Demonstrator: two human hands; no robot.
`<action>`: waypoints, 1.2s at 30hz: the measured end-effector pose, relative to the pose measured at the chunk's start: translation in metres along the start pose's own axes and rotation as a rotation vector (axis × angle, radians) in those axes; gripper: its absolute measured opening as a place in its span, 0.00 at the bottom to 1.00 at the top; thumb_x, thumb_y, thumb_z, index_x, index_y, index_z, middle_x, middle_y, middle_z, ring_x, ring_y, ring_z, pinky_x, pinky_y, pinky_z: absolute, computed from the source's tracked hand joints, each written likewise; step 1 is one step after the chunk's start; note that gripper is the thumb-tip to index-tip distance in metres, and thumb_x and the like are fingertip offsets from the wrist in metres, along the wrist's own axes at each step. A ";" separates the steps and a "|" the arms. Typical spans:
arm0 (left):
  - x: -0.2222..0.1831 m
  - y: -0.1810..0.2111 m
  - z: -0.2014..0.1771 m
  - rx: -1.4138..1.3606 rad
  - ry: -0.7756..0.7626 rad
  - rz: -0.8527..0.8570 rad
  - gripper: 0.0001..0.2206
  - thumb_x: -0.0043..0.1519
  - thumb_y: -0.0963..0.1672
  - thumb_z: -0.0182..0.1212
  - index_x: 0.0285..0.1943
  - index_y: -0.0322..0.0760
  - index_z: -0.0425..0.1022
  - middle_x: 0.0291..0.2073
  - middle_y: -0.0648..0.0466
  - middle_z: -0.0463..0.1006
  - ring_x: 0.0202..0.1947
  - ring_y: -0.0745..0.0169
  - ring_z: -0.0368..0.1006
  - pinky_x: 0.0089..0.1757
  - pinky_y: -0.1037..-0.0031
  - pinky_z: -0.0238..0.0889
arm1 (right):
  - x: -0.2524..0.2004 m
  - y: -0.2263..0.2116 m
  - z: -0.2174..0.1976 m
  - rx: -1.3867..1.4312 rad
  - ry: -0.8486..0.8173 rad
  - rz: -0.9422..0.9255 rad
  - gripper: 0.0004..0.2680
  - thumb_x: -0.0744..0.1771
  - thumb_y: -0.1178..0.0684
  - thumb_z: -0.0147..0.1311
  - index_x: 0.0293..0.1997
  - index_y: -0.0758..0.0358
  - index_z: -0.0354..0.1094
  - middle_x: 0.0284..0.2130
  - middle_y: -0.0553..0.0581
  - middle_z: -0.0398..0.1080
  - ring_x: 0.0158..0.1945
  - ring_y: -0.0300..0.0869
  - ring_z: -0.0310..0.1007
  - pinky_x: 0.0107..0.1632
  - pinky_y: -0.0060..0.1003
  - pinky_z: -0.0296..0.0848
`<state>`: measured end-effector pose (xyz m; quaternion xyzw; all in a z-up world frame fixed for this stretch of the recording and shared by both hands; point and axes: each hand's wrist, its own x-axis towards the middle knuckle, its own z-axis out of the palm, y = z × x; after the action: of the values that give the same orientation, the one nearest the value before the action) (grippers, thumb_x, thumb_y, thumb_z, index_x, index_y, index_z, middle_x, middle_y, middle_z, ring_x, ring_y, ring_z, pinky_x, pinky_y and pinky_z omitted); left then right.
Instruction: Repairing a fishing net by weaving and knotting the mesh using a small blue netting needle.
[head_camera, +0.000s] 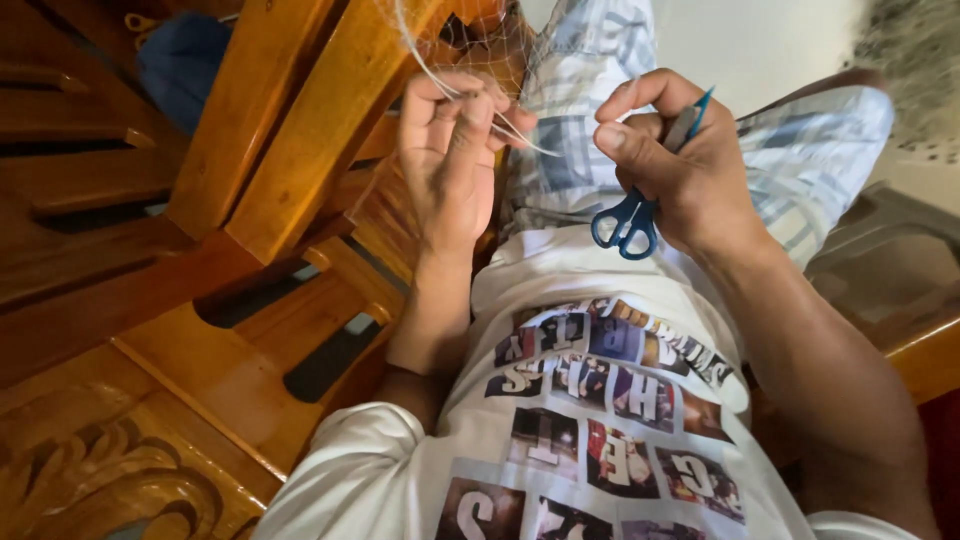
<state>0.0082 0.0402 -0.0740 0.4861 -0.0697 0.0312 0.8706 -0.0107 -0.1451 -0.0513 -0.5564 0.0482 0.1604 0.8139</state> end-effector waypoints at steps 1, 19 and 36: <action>0.001 0.000 -0.001 0.004 -0.004 -0.006 0.05 0.64 0.39 0.56 0.47 0.36 0.67 0.39 0.50 0.71 0.36 0.61 0.70 0.38 0.68 0.74 | 0.002 0.000 -0.001 0.007 0.004 0.000 0.06 0.65 0.53 0.56 0.39 0.58 0.63 0.11 0.42 0.49 0.16 0.29 0.41 0.22 0.25 0.43; 0.013 0.028 -0.008 0.138 0.088 0.015 0.05 0.65 0.41 0.55 0.44 0.36 0.64 0.33 0.50 0.72 0.29 0.56 0.76 0.25 0.81 0.65 | 0.041 0.004 0.000 -0.529 -0.101 0.069 0.06 0.69 0.60 0.39 0.41 0.58 0.64 0.54 0.55 0.69 0.15 0.26 0.53 0.13 0.19 0.50; 0.015 0.030 -0.001 0.085 -0.273 -0.122 0.04 0.66 0.38 0.53 0.47 0.33 0.64 0.34 0.49 0.73 0.30 0.57 0.77 0.25 0.81 0.69 | 0.015 0.015 -0.016 0.085 -0.073 -0.143 0.08 0.64 0.60 0.60 0.36 0.55 0.62 0.35 0.54 0.74 0.24 0.30 0.67 0.21 0.23 0.59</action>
<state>0.0198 0.0569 -0.0474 0.5255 -0.1563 -0.0851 0.8319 0.0009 -0.1521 -0.0744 -0.5171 -0.0143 0.1198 0.8474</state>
